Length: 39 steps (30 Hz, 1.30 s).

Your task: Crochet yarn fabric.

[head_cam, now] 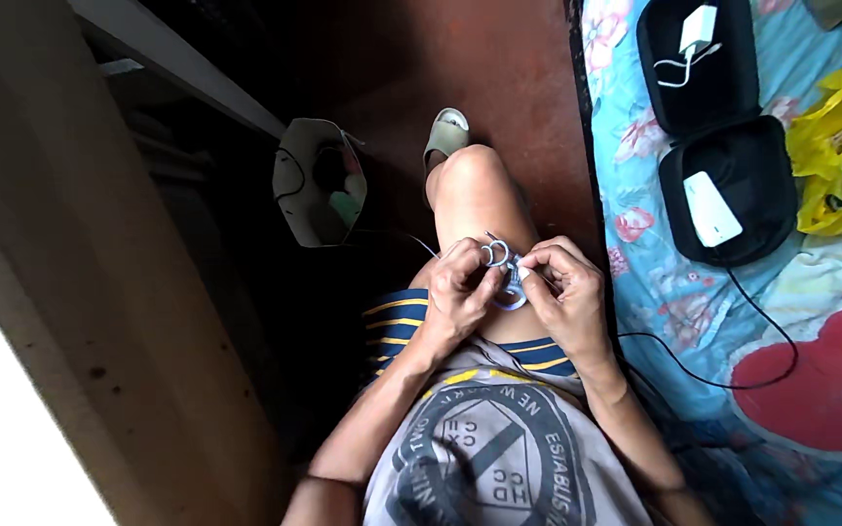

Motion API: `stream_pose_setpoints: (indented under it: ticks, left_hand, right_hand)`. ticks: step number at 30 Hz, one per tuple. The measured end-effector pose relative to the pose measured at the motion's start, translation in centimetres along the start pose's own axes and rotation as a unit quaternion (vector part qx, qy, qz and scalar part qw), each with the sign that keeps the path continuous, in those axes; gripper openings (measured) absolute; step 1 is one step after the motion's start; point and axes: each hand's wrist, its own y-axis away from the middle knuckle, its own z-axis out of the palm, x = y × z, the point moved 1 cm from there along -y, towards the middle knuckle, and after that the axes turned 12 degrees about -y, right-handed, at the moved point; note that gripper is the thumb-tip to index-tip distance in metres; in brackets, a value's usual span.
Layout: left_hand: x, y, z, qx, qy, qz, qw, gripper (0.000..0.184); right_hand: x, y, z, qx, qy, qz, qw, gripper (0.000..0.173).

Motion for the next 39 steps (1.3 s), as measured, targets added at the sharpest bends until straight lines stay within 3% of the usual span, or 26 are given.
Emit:
stream_pose_setpoints:
  ticks: [4,14,23,26,30,39]
  left_hand:
    - [0.0,0.2,0.5,0.037,-0.017,0.026,0.999,0.007]
    - [-0.1,0.3,0.6,0.055,-0.135,0.150,0.978,0.008]
    - [-0.1,-0.2,0.3,0.033,-0.212,0.155,0.964,0.013]
    - [-0.3,-0.3,0.2,0.022,-0.178,0.135,0.974,0.013]
    - [-0.3,-0.5,-0.5,-0.027,-0.055,0.048,0.997,0.010]
    - [0.3,-0.3,-0.8,-0.050,-0.010,-0.009,0.999,0.009]
  right_hand:
    - [-0.1,0.1,0.2,-0.002,0.032,0.000,0.999,0.016]
    - [-0.1,0.0,0.6,0.013,0.067,-0.003,0.998,0.008]
    - [-0.2,0.0,0.9,-0.005,0.116,-0.038,0.992,0.004]
    - [-0.3,0.0,0.8,-0.005,0.120,-0.042,0.992,0.004]
    - [0.2,-0.2,0.0,-0.019,0.013,0.013,1.000,0.006]
    - [0.1,-0.3,-0.5,-0.040,-0.167,0.098,0.980,0.010]
